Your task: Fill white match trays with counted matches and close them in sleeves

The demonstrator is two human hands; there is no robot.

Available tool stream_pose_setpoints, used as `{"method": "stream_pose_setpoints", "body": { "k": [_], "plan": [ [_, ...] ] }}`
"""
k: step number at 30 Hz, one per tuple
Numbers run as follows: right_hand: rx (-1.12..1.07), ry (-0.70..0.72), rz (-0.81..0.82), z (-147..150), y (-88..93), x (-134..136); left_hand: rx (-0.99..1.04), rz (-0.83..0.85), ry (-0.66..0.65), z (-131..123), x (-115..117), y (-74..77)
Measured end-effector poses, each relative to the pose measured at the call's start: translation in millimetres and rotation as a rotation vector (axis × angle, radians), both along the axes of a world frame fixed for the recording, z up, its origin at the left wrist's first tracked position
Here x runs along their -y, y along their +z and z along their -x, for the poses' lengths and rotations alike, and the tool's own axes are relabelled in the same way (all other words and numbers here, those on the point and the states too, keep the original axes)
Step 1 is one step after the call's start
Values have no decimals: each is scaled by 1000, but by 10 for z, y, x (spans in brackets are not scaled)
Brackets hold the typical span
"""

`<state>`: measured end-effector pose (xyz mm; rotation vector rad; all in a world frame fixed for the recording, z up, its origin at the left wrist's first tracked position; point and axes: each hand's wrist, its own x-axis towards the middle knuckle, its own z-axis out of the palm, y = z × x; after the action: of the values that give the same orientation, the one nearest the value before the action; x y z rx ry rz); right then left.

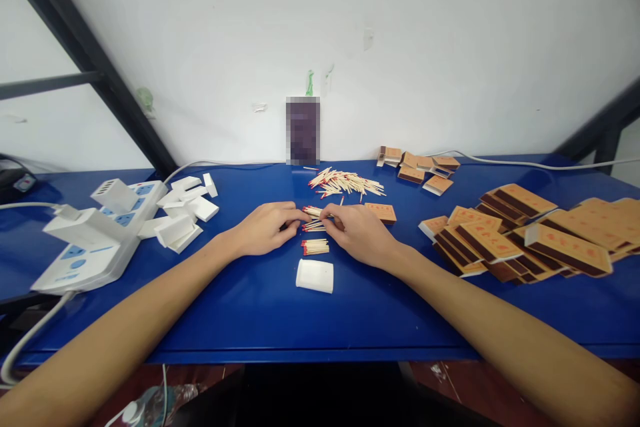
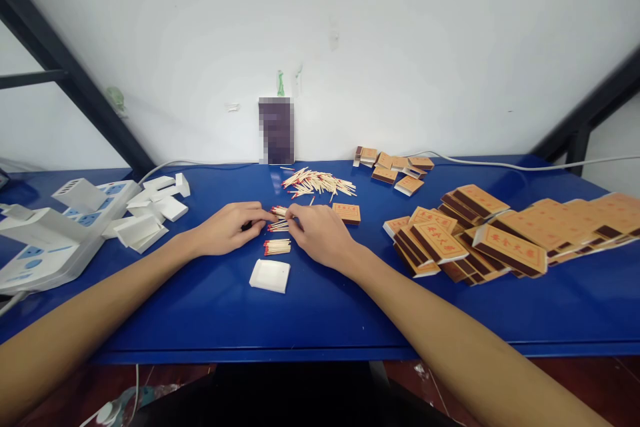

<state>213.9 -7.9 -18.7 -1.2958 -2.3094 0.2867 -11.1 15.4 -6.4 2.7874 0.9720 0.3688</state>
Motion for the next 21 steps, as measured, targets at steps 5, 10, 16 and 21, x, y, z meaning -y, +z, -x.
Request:
{"method": "stream_pose_setpoints", "body": {
  "k": [5,10,16,21],
  "plan": [
    [-14,14,-3,-6,2,10,-3,5,-2,1,1,4],
    [-24,36,-6,-15,3,26,-13,-2,-7,4,4,6],
    [-27,21,-19,-30,15,35,4,8,-6,-3,10,14],
    [1,-18,-15,-47,13,27,17,17,0,-7,15,23]
  ]
}}
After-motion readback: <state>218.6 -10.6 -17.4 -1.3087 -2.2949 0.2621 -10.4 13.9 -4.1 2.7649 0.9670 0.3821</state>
